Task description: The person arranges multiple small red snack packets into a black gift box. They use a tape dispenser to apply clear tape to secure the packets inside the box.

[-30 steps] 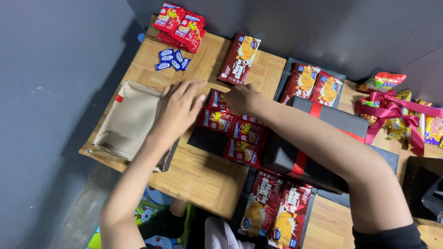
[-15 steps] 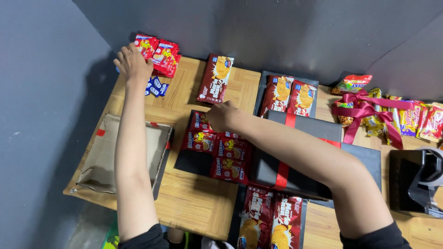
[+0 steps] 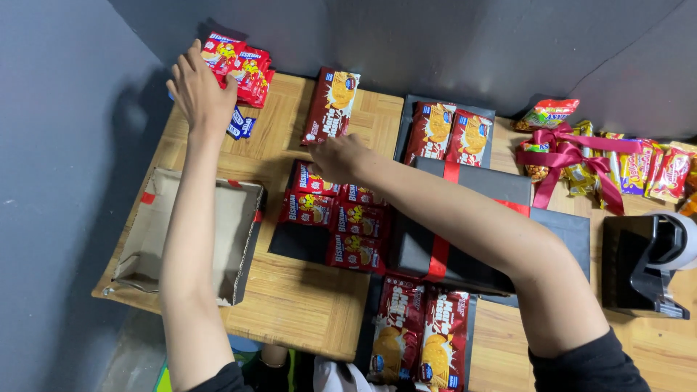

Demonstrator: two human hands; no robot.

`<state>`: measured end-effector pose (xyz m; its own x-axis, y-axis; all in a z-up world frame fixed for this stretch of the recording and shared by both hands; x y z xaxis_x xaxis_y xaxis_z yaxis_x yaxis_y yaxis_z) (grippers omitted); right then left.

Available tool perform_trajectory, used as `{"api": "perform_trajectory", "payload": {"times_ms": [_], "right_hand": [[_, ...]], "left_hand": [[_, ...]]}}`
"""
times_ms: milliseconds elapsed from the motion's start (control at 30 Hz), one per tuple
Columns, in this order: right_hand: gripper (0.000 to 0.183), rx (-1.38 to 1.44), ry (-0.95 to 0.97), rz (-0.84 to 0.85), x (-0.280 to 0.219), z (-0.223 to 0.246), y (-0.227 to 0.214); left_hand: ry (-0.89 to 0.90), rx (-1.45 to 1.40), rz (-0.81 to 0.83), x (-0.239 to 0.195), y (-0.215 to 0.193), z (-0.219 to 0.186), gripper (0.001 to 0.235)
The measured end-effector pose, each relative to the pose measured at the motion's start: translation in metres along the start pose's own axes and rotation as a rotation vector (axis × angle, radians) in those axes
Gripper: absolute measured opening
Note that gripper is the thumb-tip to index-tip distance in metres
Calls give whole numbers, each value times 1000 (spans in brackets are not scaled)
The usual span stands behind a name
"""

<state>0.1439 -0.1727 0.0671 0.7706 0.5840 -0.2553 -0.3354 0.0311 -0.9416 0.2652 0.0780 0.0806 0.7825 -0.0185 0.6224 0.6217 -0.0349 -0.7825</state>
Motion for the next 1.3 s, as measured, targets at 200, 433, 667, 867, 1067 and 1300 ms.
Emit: {"api": "perform_trajectory", "payload": {"times_ms": [200,433,667,867,1067,1300], "right_hand": [[80,538,75,-160,-4,6,-43],[40,1000,-4,-297,-11,10,-55],[48,848,-171,48,0,5,-29],[51,571,-169,433,-33,34,-33],[53,492,-212,562,-33,40,-12],[55,306,-292,651,-40,47,-4]], "left_hand": [[92,-318,-2,-55,-111,-59,66],[165,-440,56,-119,-183,-91,66],[-77,-752,262,-167,-205,-80,58],[-185,-797,462,-200,-203,-83,54],[-164,-642,547,-238,-163,-75,36],[-239,-584,723,-268,-147,-74,30]]}}
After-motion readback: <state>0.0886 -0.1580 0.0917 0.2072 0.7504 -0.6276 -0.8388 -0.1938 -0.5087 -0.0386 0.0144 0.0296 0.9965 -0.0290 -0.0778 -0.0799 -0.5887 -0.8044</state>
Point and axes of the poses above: each hand's wrist, its own x-axis towards the middle knuckle, its own y-axis out of the palm, z = x × y, the point moved 3 cm from there along x, towards the middle knuckle, and after that the axes turned 4 degrees about x, right-handed, at the moved point
